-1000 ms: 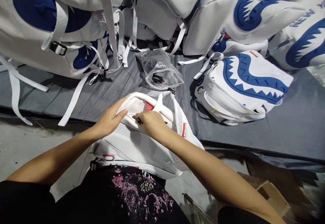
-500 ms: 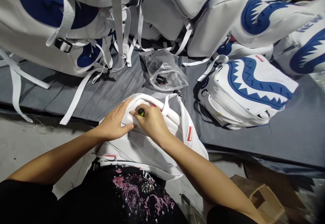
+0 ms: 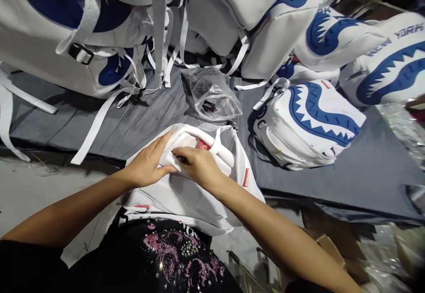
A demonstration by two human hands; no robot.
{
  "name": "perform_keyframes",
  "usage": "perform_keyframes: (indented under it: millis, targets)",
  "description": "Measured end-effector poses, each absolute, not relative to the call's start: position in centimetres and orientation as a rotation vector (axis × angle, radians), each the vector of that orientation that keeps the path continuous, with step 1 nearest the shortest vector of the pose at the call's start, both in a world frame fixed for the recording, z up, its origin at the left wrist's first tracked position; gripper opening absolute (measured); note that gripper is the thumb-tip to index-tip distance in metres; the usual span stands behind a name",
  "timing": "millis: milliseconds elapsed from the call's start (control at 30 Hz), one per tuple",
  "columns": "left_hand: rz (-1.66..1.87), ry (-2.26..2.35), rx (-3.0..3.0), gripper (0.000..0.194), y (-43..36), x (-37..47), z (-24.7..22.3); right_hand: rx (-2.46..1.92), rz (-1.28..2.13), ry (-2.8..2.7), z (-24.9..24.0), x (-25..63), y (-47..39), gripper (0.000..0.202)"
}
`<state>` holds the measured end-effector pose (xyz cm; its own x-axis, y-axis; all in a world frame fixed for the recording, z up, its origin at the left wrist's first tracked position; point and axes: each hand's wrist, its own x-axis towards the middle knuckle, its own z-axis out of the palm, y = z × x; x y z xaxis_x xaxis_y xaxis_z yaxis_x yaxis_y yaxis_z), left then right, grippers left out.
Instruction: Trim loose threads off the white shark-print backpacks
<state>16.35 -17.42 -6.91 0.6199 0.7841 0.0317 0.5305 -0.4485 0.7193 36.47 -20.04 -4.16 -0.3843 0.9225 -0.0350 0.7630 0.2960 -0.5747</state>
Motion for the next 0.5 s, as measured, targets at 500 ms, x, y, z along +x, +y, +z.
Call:
perform_keyframes:
  millis: [500]
  targets:
    - [0.559,1.069,2.18,0.091,-17.0,15.2,-8.4,-1.552,0.394,-2.62,-3.6,34.4,-19.3,0.019]
